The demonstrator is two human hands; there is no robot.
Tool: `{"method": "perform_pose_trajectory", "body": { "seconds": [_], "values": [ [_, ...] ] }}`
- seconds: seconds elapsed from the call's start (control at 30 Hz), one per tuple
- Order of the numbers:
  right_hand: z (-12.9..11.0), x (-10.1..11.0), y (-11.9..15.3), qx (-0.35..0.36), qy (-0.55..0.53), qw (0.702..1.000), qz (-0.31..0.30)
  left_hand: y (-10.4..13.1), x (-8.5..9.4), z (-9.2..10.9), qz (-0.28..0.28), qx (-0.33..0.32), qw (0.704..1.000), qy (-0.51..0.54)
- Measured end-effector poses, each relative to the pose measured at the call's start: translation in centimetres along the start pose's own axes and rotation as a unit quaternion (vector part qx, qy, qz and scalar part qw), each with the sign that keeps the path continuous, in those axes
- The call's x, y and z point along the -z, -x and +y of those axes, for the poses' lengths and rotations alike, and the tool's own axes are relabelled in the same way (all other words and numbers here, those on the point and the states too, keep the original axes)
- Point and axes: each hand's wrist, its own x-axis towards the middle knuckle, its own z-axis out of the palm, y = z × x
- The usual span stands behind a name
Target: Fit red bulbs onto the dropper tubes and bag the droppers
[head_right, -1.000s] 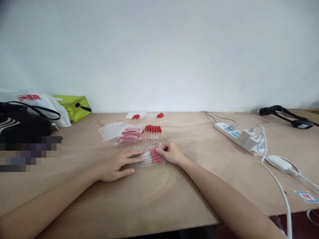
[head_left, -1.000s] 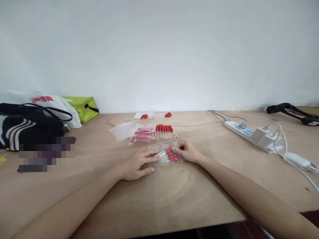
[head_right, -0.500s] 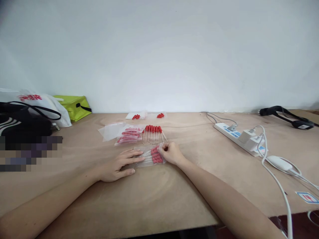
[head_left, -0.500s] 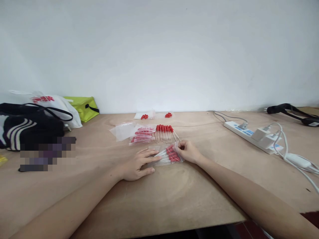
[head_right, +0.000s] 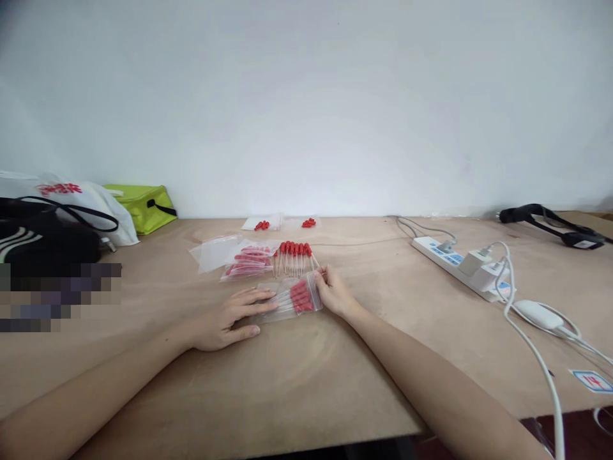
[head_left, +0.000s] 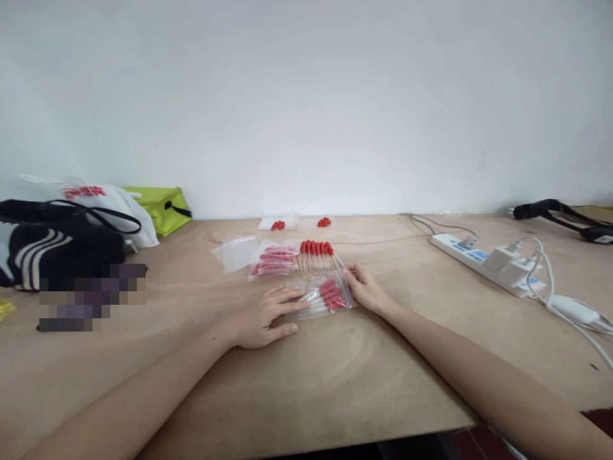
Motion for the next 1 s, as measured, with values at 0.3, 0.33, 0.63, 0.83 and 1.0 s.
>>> {"method": "perform_pose_trajectory", "body": {
  "seconds": [0.3, 0.33, 0.63, 0.83, 1.0],
  "values": [
    [-0.3, 0.3, 0.2, -0.011, 0.001, 0.994, -0.111, 0.0, -0.1, 0.0, -0.001, 0.006, 1.0, 0.004],
    [0.1, 0.2, 0.1, -0.013, 0.0, 0.994, -0.106, 0.0, -0.1, 0.0, -0.001, 0.006, 1.0, 0.004],
    [0.5, 0.2, 0.0, -0.001, -0.012, 0.997, -0.077, 0.1, -0.2, -0.2, 0.005, -0.003, 1.0, 0.004],
    [-0.2, 0.3, 0.4, -0.03, -0.006, 0.998, -0.059, 0.1, -0.2, -0.2, 0.011, -0.004, 1.0, 0.013],
    [-0.3, 0.3, 0.4, -0.005, -0.006, 0.994, -0.107, 0.0, 0.0, 0.0, 0.011, 0.002, 1.0, 0.015]
  ]
}}
